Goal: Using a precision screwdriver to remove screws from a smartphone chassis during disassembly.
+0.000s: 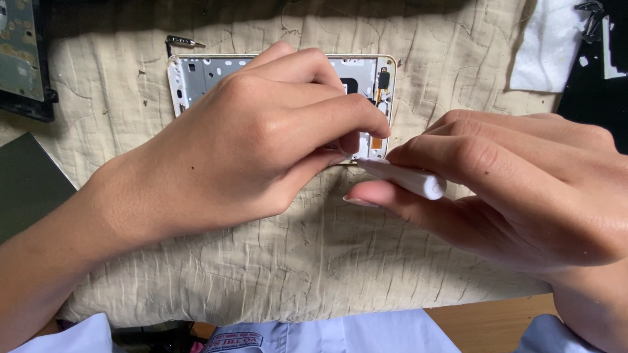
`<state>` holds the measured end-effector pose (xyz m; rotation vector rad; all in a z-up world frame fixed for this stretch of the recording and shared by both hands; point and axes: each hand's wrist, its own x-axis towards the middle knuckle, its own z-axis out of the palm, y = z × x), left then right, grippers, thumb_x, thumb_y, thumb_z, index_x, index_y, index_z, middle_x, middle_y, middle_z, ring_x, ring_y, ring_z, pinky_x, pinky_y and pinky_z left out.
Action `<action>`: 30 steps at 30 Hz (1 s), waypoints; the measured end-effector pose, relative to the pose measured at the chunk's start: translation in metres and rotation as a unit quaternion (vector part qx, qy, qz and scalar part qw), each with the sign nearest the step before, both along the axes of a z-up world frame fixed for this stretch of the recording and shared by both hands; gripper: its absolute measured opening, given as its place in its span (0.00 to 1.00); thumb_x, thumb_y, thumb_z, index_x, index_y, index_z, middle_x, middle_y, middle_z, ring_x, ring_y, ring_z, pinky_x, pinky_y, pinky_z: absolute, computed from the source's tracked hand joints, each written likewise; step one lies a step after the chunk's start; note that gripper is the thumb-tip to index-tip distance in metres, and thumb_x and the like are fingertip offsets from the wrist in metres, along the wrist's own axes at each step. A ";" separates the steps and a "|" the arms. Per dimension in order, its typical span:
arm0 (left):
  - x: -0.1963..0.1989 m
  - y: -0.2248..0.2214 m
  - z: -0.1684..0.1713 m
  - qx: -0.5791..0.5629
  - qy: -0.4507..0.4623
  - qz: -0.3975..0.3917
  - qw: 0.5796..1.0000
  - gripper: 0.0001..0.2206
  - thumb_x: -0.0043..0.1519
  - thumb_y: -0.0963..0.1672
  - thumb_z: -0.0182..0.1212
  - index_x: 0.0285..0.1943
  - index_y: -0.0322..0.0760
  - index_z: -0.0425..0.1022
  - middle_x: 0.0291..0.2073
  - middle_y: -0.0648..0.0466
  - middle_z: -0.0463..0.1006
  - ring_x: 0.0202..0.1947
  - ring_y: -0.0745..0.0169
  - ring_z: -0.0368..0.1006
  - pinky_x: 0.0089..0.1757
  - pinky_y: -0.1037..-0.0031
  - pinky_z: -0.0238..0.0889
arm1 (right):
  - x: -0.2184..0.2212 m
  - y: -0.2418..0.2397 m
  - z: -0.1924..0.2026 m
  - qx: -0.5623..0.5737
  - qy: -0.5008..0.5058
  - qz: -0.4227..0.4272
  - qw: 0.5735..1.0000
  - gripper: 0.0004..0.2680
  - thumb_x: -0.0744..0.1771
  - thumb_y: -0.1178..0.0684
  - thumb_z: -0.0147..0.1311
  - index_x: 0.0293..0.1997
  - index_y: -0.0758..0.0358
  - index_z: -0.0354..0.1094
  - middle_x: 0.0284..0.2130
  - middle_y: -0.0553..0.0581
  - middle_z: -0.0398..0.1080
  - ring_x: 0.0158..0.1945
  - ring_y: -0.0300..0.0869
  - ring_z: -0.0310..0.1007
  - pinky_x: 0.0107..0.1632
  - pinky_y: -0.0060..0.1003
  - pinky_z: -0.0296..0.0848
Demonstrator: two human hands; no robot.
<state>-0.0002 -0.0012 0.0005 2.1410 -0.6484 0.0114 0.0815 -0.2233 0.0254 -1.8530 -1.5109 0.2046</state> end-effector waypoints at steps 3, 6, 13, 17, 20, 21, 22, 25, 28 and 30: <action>0.000 0.001 -0.001 0.000 -0.001 -0.001 1.000 0.05 0.69 0.34 0.61 0.51 0.29 0.74 0.38 0.52 0.78 0.40 0.51 0.67 0.43 0.62 0.57 | -0.001 0.001 0.001 -0.004 -0.003 -0.006 1.000 0.12 0.68 0.58 0.68 0.34 0.77 0.67 0.21 0.61 0.66 0.20 0.44 0.60 0.25 0.36 0.61; 0.000 0.001 -0.001 0.000 -0.005 0.001 1.000 0.05 0.69 0.34 0.61 0.51 0.29 0.75 0.37 0.51 0.78 0.40 0.51 0.67 0.44 0.61 0.59 | -0.001 -0.003 -0.004 0.000 -0.016 -0.007 1.000 0.12 0.68 0.57 0.68 0.35 0.77 0.68 0.22 0.62 0.69 0.22 0.45 0.64 0.27 0.38 0.64; 0.000 0.001 -0.002 -0.009 0.001 0.001 1.000 0.06 0.69 0.34 0.61 0.51 0.28 0.74 0.36 0.53 0.77 0.39 0.52 0.67 0.45 0.62 0.60 | 0.000 -0.001 0.001 -0.015 -0.012 0.003 1.000 0.12 0.68 0.57 0.68 0.35 0.75 0.67 0.20 0.58 0.65 0.20 0.43 0.59 0.24 0.36 0.60; 0.000 0.001 -0.001 0.002 0.002 0.000 1.000 0.05 0.69 0.35 0.61 0.51 0.29 0.74 0.37 0.52 0.77 0.40 0.52 0.66 0.44 0.62 0.58 | -0.001 0.001 0.002 -0.022 -0.007 -0.008 1.000 0.11 0.69 0.57 0.68 0.35 0.74 0.67 0.20 0.58 0.65 0.20 0.44 0.58 0.25 0.36 0.60; 0.000 0.001 -0.001 0.001 0.002 0.001 1.000 0.05 0.69 0.35 0.61 0.51 0.29 0.74 0.37 0.53 0.76 0.40 0.53 0.66 0.44 0.62 0.58 | -0.001 0.001 0.002 -0.025 -0.004 -0.004 1.000 0.11 0.68 0.57 0.67 0.35 0.74 0.67 0.21 0.58 0.66 0.20 0.43 0.58 0.25 0.36 0.61; 0.000 0.001 -0.001 0.000 0.003 0.000 1.000 0.05 0.69 0.35 0.61 0.51 0.30 0.74 0.37 0.53 0.76 0.40 0.52 0.66 0.44 0.62 0.58 | -0.001 0.000 0.003 -0.036 -0.002 -0.008 0.999 0.11 0.69 0.56 0.68 0.36 0.73 0.67 0.21 0.58 0.66 0.20 0.43 0.59 0.25 0.36 0.61; 0.000 0.001 -0.001 0.000 0.004 0.000 1.000 0.05 0.69 0.35 0.61 0.51 0.30 0.74 0.37 0.53 0.76 0.40 0.52 0.66 0.44 0.62 0.58 | -0.002 -0.001 0.002 -0.037 -0.001 -0.008 0.999 0.11 0.69 0.56 0.68 0.36 0.73 0.67 0.21 0.58 0.66 0.20 0.43 0.59 0.25 0.36 0.61; 0.000 0.001 -0.002 0.004 0.001 -0.007 1.000 0.08 0.66 0.34 0.65 0.52 0.30 0.74 0.40 0.53 0.77 0.41 0.52 0.67 0.44 0.63 0.57 | -0.003 -0.003 0.001 -0.035 -0.006 -0.017 0.999 0.12 0.69 0.57 0.69 0.36 0.74 0.66 0.21 0.58 0.65 0.20 0.44 0.58 0.26 0.37 0.61; 0.001 -0.002 -0.003 -0.039 0.011 -0.016 0.999 0.13 0.61 0.33 0.66 0.53 0.29 0.74 0.40 0.50 0.78 0.40 0.49 0.67 0.42 0.61 0.57 | -0.002 -0.002 0.000 -0.026 -0.012 -0.011 1.000 0.12 0.69 0.56 0.70 0.38 0.76 0.68 0.21 0.60 0.64 0.21 0.45 0.60 0.27 0.38 0.64; 0.001 -0.005 -0.006 -0.082 0.017 -0.009 0.996 0.06 0.66 0.34 0.63 0.48 0.30 0.74 0.35 0.51 0.75 0.38 0.52 0.67 0.44 0.64 0.55 | -0.002 0.000 0.003 -0.033 0.001 -0.007 0.999 0.10 0.69 0.57 0.68 0.40 0.75 0.70 0.23 0.59 0.67 0.21 0.44 0.60 0.27 0.37 0.63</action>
